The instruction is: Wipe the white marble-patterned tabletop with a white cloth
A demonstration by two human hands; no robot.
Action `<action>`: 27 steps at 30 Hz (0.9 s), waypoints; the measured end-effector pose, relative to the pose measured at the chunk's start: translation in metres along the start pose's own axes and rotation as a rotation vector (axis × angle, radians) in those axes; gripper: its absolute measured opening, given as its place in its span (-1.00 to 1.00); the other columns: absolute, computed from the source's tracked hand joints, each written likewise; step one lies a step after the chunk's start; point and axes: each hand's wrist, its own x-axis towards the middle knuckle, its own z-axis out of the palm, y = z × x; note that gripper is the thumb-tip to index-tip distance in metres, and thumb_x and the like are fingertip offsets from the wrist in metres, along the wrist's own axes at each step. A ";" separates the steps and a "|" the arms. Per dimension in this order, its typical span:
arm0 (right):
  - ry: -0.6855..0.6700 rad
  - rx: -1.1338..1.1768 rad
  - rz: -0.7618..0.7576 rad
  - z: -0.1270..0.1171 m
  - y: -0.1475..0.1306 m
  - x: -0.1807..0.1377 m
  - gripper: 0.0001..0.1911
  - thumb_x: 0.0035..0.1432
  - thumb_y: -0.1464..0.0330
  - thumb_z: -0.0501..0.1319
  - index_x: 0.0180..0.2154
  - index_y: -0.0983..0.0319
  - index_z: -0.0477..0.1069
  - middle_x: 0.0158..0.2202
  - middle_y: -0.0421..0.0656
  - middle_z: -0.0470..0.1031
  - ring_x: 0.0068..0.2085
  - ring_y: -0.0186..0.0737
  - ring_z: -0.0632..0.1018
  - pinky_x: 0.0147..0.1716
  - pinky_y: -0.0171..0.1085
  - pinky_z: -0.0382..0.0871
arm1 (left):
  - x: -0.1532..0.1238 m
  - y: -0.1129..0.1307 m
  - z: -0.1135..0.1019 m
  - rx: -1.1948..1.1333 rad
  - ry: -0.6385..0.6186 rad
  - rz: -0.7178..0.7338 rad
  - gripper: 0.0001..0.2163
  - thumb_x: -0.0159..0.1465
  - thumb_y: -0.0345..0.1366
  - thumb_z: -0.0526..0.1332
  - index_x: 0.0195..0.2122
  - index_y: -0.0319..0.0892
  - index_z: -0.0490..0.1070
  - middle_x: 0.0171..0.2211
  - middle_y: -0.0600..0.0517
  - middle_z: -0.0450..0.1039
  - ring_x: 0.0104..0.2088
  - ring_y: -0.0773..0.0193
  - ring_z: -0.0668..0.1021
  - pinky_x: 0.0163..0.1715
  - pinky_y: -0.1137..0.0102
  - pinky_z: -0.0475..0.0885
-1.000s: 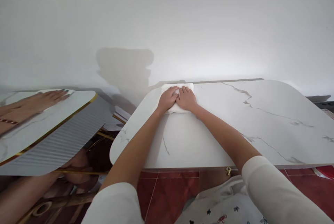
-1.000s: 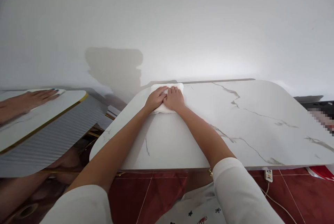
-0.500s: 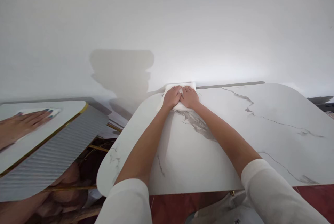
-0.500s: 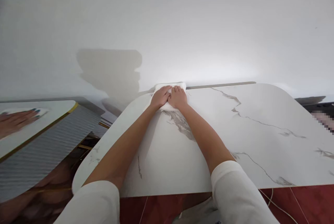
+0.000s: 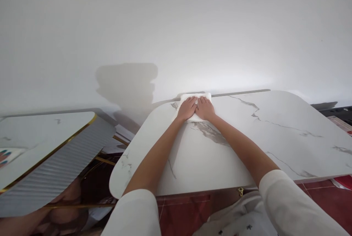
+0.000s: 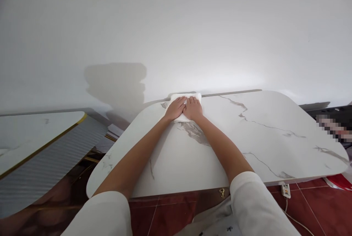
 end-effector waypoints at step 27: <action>0.017 0.042 -0.061 -0.031 -0.082 -0.177 -0.38 0.24 0.35 -0.05 0.24 0.60 0.02 0.29 0.20 0.02 0.30 0.10 0.06 0.24 -0.03 -0.11 | -0.184 0.082 -0.059 0.076 -0.033 0.051 -0.51 0.36 -0.23 -0.26 0.26 -0.29 0.07 0.28 -0.13 0.10 0.30 0.17 0.10 0.26 0.12 0.06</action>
